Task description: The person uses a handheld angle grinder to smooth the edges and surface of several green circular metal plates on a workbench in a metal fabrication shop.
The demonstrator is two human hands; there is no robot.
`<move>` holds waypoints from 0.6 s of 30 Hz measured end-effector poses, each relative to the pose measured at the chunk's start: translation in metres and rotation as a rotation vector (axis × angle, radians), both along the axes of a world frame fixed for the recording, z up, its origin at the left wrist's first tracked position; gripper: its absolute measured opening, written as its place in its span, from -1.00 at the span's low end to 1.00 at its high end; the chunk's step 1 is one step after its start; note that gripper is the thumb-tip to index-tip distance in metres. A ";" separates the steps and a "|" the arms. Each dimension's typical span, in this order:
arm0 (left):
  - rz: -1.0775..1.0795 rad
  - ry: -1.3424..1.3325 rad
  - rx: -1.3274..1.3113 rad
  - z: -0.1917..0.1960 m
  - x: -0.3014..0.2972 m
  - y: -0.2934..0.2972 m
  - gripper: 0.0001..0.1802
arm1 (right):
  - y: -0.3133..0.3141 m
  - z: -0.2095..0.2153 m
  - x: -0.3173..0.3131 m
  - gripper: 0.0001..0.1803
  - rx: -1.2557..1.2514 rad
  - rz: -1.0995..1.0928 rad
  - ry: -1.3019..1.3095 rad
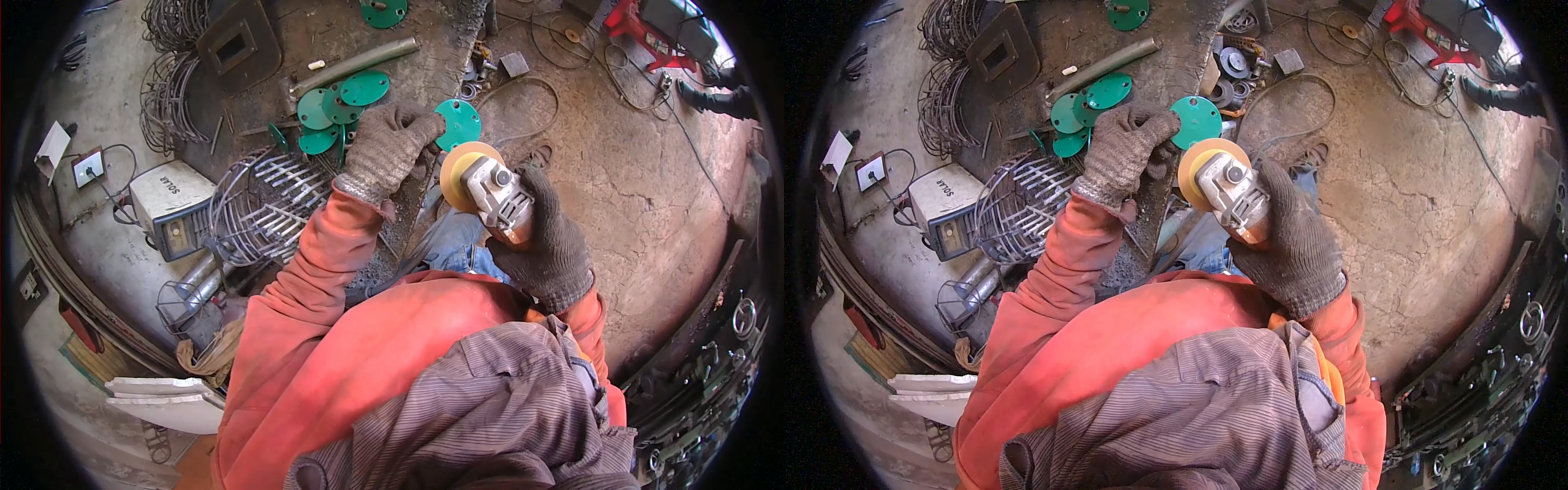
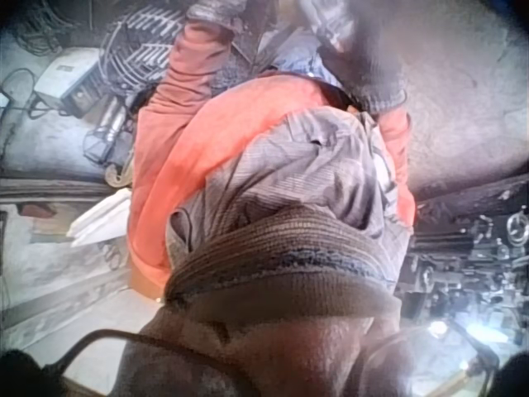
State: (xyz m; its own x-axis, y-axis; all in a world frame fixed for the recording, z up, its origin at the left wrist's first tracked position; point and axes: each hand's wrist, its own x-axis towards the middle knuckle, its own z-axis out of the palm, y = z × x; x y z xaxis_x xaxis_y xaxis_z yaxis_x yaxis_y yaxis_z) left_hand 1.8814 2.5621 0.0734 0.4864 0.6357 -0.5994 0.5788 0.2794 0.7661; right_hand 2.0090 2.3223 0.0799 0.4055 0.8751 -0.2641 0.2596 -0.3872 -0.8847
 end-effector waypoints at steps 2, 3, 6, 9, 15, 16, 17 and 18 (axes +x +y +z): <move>-0.006 0.014 -0.039 -0.001 -0.003 0.003 -0.77 | -0.005 0.001 -0.003 0.06 0.014 -0.028 -0.056; -0.004 0.014 -0.037 -0.002 -0.006 0.004 -0.77 | -0.009 0.001 -0.005 0.06 0.016 -0.026 -0.056; 0.027 -0.148 -0.168 -0.002 -0.012 0.006 -0.79 | -0.030 0.001 -0.007 0.04 -0.020 -0.075 -0.086; 0.043 -0.163 -0.063 0.001 -0.016 0.004 -0.79 | -0.046 -0.006 -0.008 0.00 -0.007 -0.184 -0.016; 0.166 -0.712 -0.131 -0.038 -0.047 0.024 -0.67 | -0.061 -0.015 0.002 0.03 0.050 -0.248 0.021; -0.030 -0.572 0.067 -0.022 -0.037 0.023 -0.68 | -0.063 -0.018 0.001 0.03 0.061 -0.273 0.032; -0.205 -0.434 0.282 -0.005 -0.028 0.022 -0.68 | -0.064 -0.020 0.000 0.03 0.073 -0.295 0.045; -0.149 -0.298 0.196 0.003 -0.025 0.019 -0.67 | -0.062 -0.017 0.001 0.03 0.072 -0.298 0.045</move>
